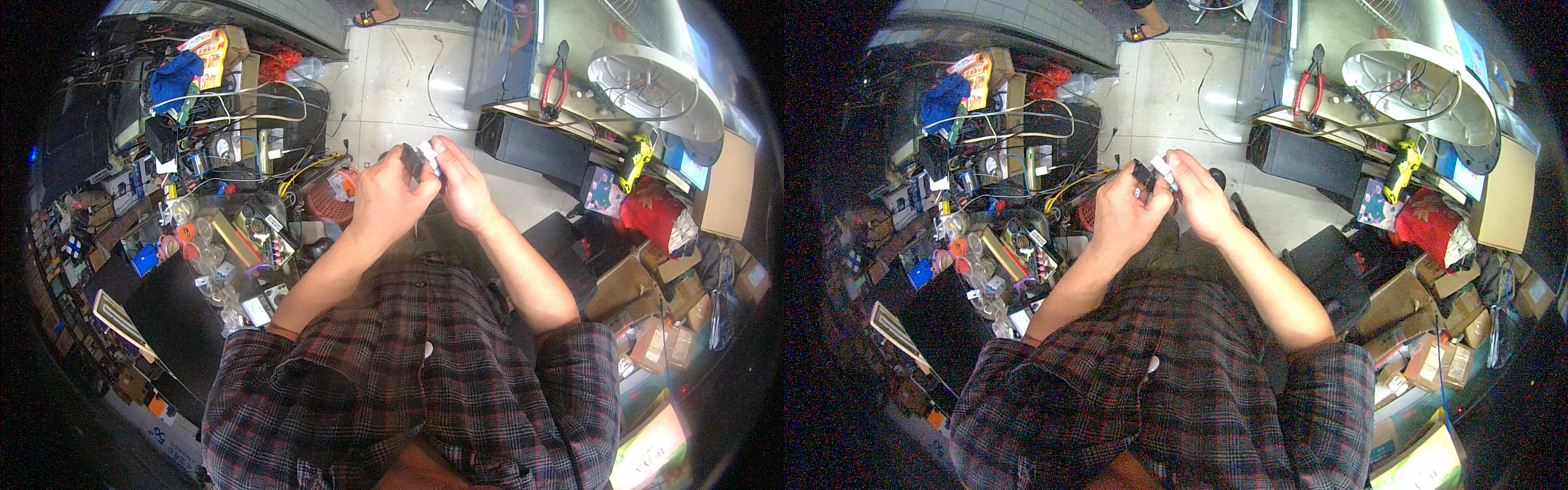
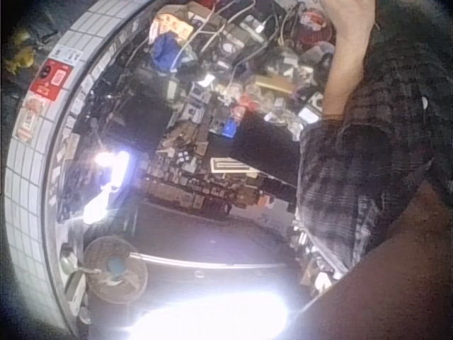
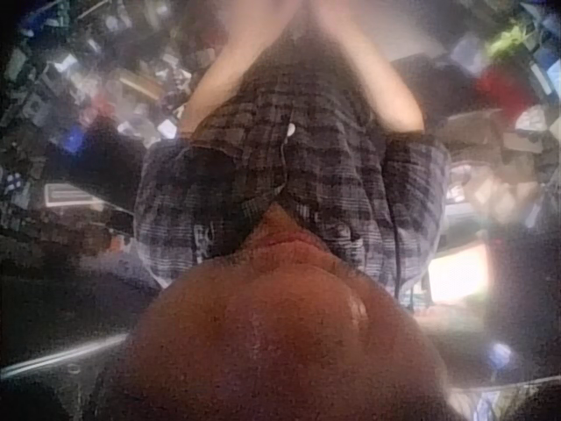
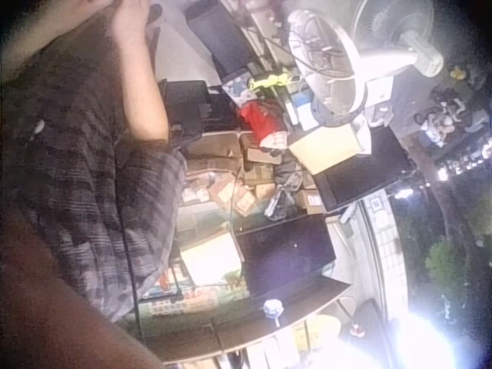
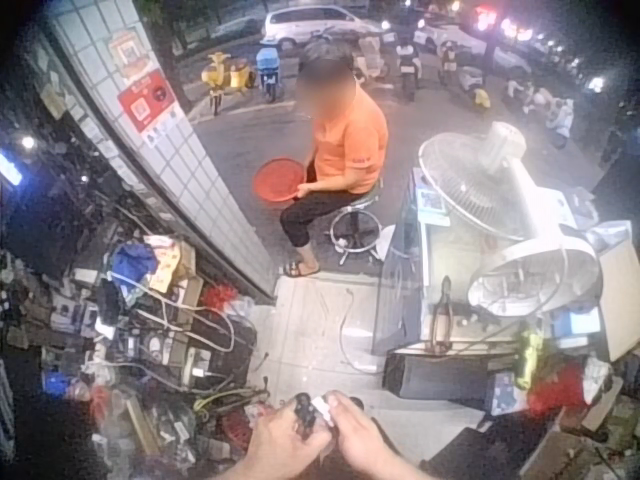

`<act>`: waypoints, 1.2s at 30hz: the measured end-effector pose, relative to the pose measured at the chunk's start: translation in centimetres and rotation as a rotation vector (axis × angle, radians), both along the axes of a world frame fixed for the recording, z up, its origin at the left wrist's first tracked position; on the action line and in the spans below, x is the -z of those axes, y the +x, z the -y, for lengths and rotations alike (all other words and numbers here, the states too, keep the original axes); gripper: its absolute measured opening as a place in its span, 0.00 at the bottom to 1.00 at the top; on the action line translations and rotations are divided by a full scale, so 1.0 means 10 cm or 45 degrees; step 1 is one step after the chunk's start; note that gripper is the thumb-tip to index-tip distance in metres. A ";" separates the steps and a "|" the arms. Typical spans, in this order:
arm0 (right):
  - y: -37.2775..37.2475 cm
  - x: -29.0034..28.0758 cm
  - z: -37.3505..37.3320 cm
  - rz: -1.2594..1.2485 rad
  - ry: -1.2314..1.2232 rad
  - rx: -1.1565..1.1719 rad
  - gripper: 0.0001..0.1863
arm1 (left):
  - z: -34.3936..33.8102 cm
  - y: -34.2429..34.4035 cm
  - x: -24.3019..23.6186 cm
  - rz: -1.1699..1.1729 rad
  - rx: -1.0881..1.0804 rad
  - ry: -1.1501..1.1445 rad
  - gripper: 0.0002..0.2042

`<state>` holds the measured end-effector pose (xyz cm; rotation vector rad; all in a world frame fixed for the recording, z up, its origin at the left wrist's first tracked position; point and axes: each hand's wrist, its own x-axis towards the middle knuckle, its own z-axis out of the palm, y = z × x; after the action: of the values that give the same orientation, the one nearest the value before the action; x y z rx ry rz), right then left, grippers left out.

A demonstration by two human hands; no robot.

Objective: The person repairs a ceiling fan by manipulating its internal wiring and components. They use pliers to strip wire insulation and connect wires to a small black electrical component, then reattach the component to the fan housing.

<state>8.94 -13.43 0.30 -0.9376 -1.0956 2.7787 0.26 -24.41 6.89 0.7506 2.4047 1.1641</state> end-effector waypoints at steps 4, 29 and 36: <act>-0.03 -0.07 0.00 0.017 0.005 -0.003 0.24 | 0.00 0.00 0.01 -0.008 -0.012 -0.033 0.10; -0.04 -0.08 0.00 -0.025 0.451 -0.058 0.23 | -0.01 -0.07 0.03 -0.044 0.074 -0.119 0.13; 0.00 -0.01 0.00 -0.047 0.521 -0.096 0.21 | -0.02 -0.07 -0.01 -0.007 0.117 -0.211 0.16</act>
<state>8.90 -13.42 0.38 -0.8049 -1.6357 2.4607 -0.46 -24.18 6.99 0.8013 2.4080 0.9156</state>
